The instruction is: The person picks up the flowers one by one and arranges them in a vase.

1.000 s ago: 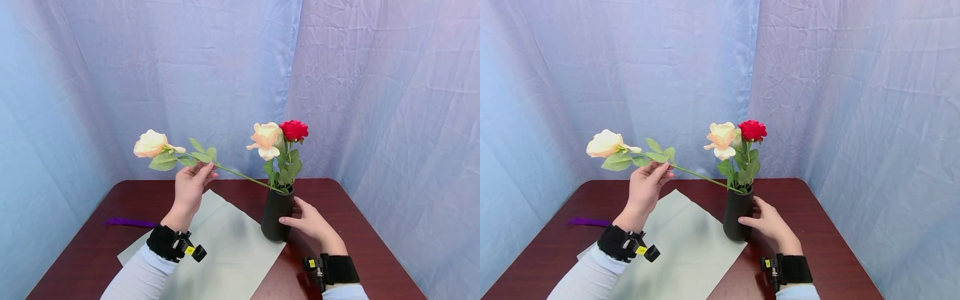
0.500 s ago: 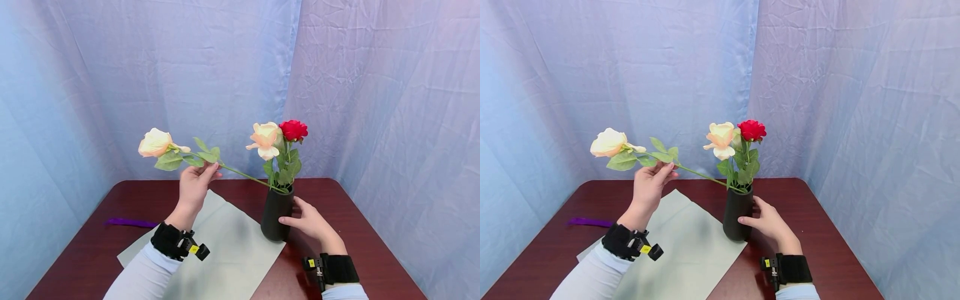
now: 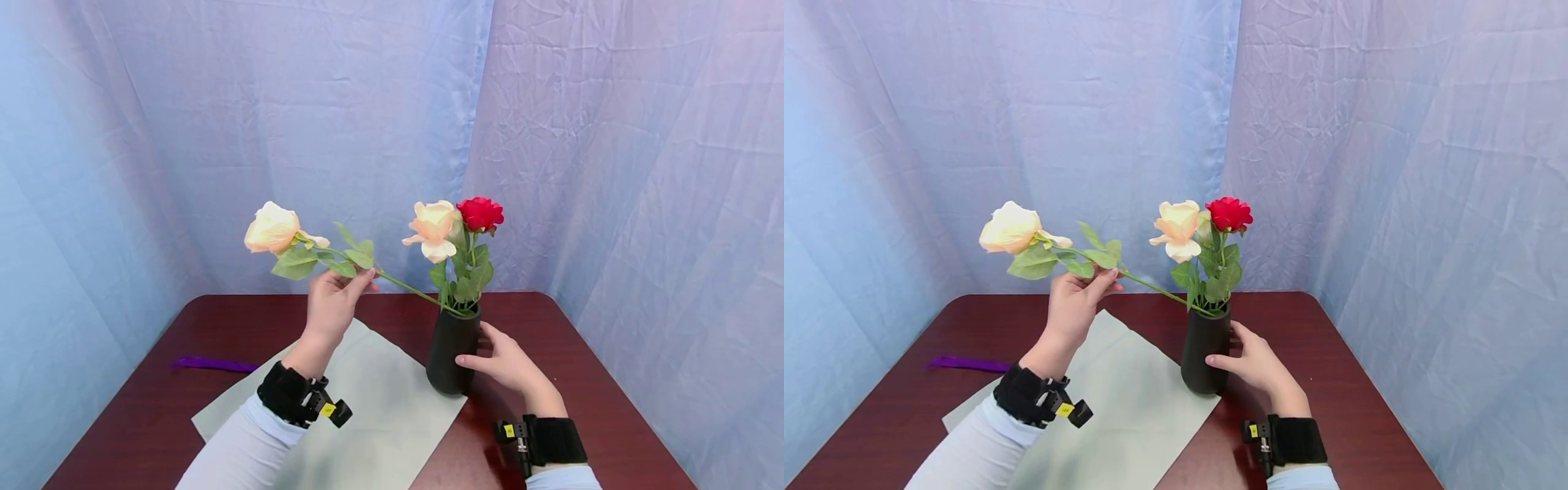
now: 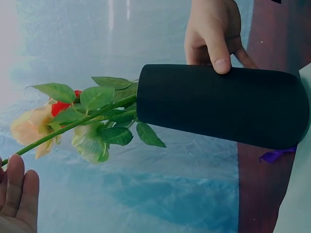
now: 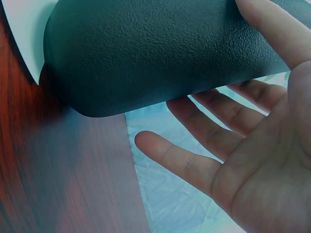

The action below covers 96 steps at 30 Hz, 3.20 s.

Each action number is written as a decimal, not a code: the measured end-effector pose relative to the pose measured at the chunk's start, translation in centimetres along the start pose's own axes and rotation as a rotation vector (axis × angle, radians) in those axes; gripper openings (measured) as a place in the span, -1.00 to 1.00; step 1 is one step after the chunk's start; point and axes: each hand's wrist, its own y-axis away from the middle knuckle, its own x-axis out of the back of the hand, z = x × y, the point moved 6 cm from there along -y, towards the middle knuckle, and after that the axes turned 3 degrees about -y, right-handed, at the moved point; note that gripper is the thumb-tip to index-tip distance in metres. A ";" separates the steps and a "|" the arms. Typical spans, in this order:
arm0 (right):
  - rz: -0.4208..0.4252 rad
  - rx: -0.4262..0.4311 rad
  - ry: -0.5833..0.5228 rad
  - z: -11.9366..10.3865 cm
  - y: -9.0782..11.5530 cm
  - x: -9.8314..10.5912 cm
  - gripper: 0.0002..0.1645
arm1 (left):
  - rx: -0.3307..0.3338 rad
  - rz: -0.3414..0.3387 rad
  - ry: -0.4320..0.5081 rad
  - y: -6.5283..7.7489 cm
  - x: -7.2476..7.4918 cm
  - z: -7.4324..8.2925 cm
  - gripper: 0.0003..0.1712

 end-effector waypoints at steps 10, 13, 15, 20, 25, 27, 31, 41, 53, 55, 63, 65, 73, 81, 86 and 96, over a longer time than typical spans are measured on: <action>-0.002 0.012 0.003 -0.3 0.0 0.2 0.06 | 0.045 -0.028 -0.071 0.1 -1.6 0.1 -0.84; 0.000 0.011 0.000 -0.3 0.1 0.2 0.05 | 0.061 -0.029 -0.081 0.0 -2.0 0.1 -0.84; -0.001 0.015 0.000 -0.4 0.1 0.2 0.04 | 0.063 -0.028 -0.087 -0.1 -2.2 0.1 -0.84; -0.006 0.002 -0.007 -0.3 0.2 0.1 0.04 | 0.032 -0.004 -0.205 -0.2 -2.2 0.3 -0.91; -0.003 -0.013 -0.006 -0.2 0.1 0.1 0.06 | 0.043 0.006 -0.258 -0.4 -2.3 0.1 -0.91; 0.003 -0.013 -0.002 -0.2 0.1 0.2 0.06 | 0.040 -0.008 -0.241 -0.5 -2.6 0.1 -0.89; 0.004 -0.011 -0.001 -0.2 0.2 0.3 0.06 | 0.033 -0.034 -0.220 -0.6 -3.2 0.1 -0.85; -0.003 0.013 -0.017 -0.5 0.4 0.4 0.04 | 0.032 -0.066 -0.253 -0.2 -5.1 -0.4 -0.85; -0.002 0.028 -0.009 -0.4 0.3 0.2 0.05 | -0.028 -0.138 -0.235 0.0 -7.7 -0.8 -0.87; -0.005 0.038 -0.004 -0.4 0.3 0.2 0.04 | -0.031 -0.147 -0.225 0.0 -8.0 -1.0 -0.90; -0.002 0.032 -0.006 -0.4 0.3 0.3 0.03 | -0.043 -0.157 -0.305 0.1 -8.9 -2.0 -0.88; -0.002 0.031 -0.007 -0.4 0.3 0.3 0.03 | -0.042 -0.159 -0.324 0.2 -9.1 -2.2 -0.87; -0.003 0.041 -0.015 -0.4 0.1 0.2 0.03 | -0.076 -0.191 -0.348 0.5 -9.9 -2.9 -0.88; 0.002 0.037 -0.005 -0.4 0.0 0.4 0.01 | -0.087 -0.212 -0.412 0.9 -11.0 -3.3 -0.88; -0.002 0.045 -0.004 -0.3 0.1 0.4 0.02 | -0.063 -0.228 -0.468 1.2 -11.3 -3.9 -0.88; -0.007 0.038 0.010 -0.1 0.1 0.3 0.03 | -0.044 -0.238 -0.552 1.3 -11.8 -4.5 -0.89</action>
